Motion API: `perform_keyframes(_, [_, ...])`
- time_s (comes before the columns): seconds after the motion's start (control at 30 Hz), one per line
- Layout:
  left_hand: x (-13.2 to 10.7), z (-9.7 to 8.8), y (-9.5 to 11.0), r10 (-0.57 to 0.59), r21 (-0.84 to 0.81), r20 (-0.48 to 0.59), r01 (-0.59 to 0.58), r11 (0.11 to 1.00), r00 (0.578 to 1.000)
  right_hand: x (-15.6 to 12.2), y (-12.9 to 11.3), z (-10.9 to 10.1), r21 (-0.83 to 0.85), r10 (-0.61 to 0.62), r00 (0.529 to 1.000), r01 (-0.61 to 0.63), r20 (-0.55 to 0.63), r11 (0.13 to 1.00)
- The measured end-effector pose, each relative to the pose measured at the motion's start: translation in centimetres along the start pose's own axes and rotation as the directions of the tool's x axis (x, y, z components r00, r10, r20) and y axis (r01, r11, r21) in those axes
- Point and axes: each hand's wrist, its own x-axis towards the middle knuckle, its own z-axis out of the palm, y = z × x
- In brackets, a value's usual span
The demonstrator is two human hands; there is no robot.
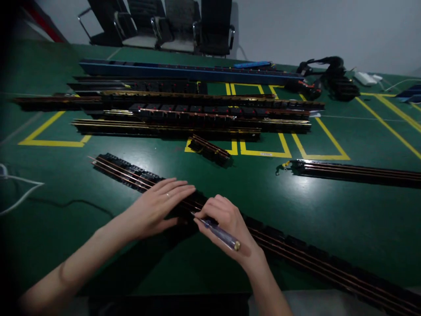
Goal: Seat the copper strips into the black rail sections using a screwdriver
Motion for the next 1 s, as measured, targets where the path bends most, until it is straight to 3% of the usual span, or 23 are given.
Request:
perform_keyframes(0.07, [1.3,1.3,0.8,0.013,-0.018,-0.042,-0.014,1.0,0.999,-0.4,0.0,-0.2,-0.014,-0.01,1.0,0.01,0.009,1.0])
perform_keyframes(0.17, [1.5,2.2,-0.1,-0.017,-0.021,-0.077,0.016,1.0,0.997,-1.4,0.2,-0.9,-0.026,-0.003,1.0,0.004,0.006,1.0])
perform_keyframes(0.3, [-0.9,1.1,-2.7,-0.086,-0.01,-0.06,0.086,0.996,0.994,-2.3,0.1,-1.1,-0.055,-0.005,1.0,0.003,-0.025,0.999])
perform_keyframes(0.47, [-3.9,-0.2,-5.1,-0.169,0.02,-0.02,0.17,0.985,0.985,-0.9,-0.6,0.5,-0.113,-0.09,0.996,0.088,-0.014,0.99])
perform_keyframes(0.7, [-4.4,-0.4,-6.7,-0.221,-0.02,-0.019,0.221,0.975,0.975,0.7,-0.7,1.8,-0.159,-0.128,0.992,0.129,0.014,0.979])
perform_keyframes(0.83, [-2.9,-1.1,-4.6,-0.2,-0.002,0.003,0.2,0.98,0.98,0.6,-0.9,1.6,-0.151,-0.101,0.995,0.101,0.008,0.983])
perform_keyframes(1.0, [0.5,0.7,0.6,0.051,-0.078,0.019,-0.049,0.996,0.999,0.4,-1.0,1.8,-0.152,-0.1,0.995,0.097,-0.013,0.984])
